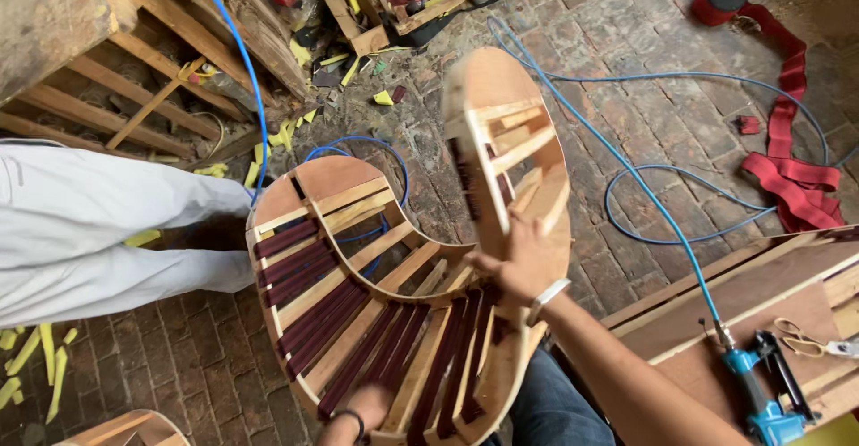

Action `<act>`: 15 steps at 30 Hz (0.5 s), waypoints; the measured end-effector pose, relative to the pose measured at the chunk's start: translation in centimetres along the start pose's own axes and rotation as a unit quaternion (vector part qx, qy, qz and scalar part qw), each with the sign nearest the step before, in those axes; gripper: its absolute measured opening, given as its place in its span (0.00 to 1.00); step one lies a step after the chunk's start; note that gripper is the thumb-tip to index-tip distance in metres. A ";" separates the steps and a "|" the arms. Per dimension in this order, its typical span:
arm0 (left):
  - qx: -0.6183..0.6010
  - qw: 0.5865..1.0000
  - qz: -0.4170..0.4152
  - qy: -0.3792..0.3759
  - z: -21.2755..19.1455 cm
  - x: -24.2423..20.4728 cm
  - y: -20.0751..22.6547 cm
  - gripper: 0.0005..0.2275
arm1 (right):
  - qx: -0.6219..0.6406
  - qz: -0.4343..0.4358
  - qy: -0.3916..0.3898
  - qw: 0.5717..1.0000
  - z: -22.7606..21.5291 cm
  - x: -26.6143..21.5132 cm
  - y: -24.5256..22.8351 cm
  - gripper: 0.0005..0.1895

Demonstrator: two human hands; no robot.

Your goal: The person weaves maroon fabric strips into the frame of a wooden chair seat. They use a pneumatic nail gun to secure the strips and scissors to trim excess material. The person repeatedly positions, staples, and cuts the fabric to form a woven pattern.

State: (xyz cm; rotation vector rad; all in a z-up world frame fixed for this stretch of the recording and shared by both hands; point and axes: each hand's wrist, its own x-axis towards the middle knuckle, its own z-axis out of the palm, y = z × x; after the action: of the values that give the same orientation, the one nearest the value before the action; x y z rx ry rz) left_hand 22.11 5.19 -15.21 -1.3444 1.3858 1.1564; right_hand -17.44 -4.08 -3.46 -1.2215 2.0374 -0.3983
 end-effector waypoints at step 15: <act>-0.576 0.635 -0.010 0.514 5.2 -8.1 3.7 0.32 | 0.211 -0.080 -0.434 0.872 15.0 -19.2 -6.6 0.55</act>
State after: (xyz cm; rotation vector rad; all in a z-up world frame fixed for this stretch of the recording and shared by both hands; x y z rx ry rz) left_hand 18.71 11.84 -8.11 -3.3347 1.2077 1.3324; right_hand 3.08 10.56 -1.98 -1.0258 1.0141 -0.2723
